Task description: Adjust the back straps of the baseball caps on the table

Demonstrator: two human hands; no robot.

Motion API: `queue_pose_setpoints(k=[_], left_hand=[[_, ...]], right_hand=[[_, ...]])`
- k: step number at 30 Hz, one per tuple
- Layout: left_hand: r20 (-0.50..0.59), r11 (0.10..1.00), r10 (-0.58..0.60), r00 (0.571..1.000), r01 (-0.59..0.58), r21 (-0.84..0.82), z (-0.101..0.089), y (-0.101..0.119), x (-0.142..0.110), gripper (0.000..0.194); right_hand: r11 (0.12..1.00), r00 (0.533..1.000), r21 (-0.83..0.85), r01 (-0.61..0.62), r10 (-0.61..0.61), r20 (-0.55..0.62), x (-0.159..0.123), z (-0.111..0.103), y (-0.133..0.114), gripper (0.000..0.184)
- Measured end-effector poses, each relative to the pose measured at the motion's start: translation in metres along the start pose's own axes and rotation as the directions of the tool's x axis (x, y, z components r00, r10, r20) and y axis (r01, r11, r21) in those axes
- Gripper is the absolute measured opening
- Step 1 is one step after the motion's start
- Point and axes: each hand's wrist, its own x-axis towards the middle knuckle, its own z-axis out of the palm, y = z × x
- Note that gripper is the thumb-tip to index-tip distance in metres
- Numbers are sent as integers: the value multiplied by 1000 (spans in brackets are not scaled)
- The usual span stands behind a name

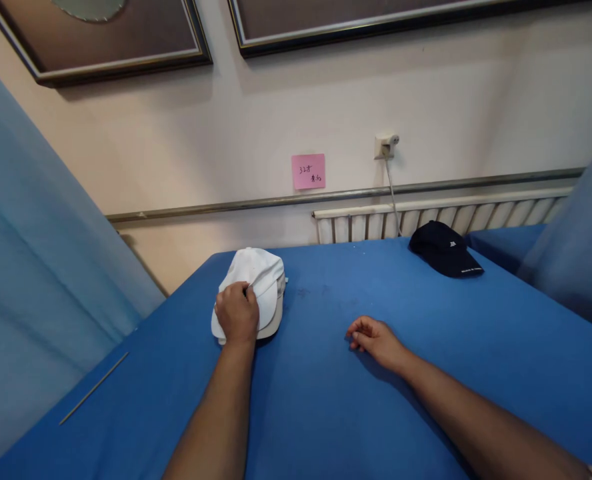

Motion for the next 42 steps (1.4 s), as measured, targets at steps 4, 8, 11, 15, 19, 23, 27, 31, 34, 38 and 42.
queue_pose_setpoints(k=[4,8,11,15,19,23,27,31,34,38,42], left_hand=[[-138,987,60,989,-80,-142,-1,-3,3,14],[-240,957,81,967,-143,-253,-9,12,0,11],[-287,894,145,947,-250,-373,-15,36,-12,10],[-154,788,294,943,-330,-520,-11,66,-36,11],[164,739,499,851,-319,-593,6,81,-57,15],[365,767,571,735,-320,-556,21,85,-65,15],[389,779,565,728,-313,-544,25,86,-65,12],[410,765,582,702,-302,-569,24,88,-66,12],[408,764,586,700,-311,-565,23,90,-67,14],[389,772,594,705,-361,-523,23,90,-68,15],[379,809,555,741,-374,-454,21,92,-70,15]], right_hand=[[1000,1000,-5,-10,10,-14,1,3,-1,7],[999,998,36,-13,15,-54,1,6,-5,14],[991,985,130,-16,38,-166,1,2,-14,25],[881,942,473,12,148,-300,2,-20,-30,37],[760,872,645,77,262,-414,8,-58,-39,44],[718,783,686,118,358,-510,14,-87,-35,41],[725,722,676,134,396,-568,18,-97,-29,34],[778,657,609,153,380,-651,21,-94,-27,32],[814,646,558,162,340,-684,23,-89,-25,32],[868,631,464,178,261,-731,22,-88,-27,32],[937,603,300,177,138,-786,21,-91,-33,18]])
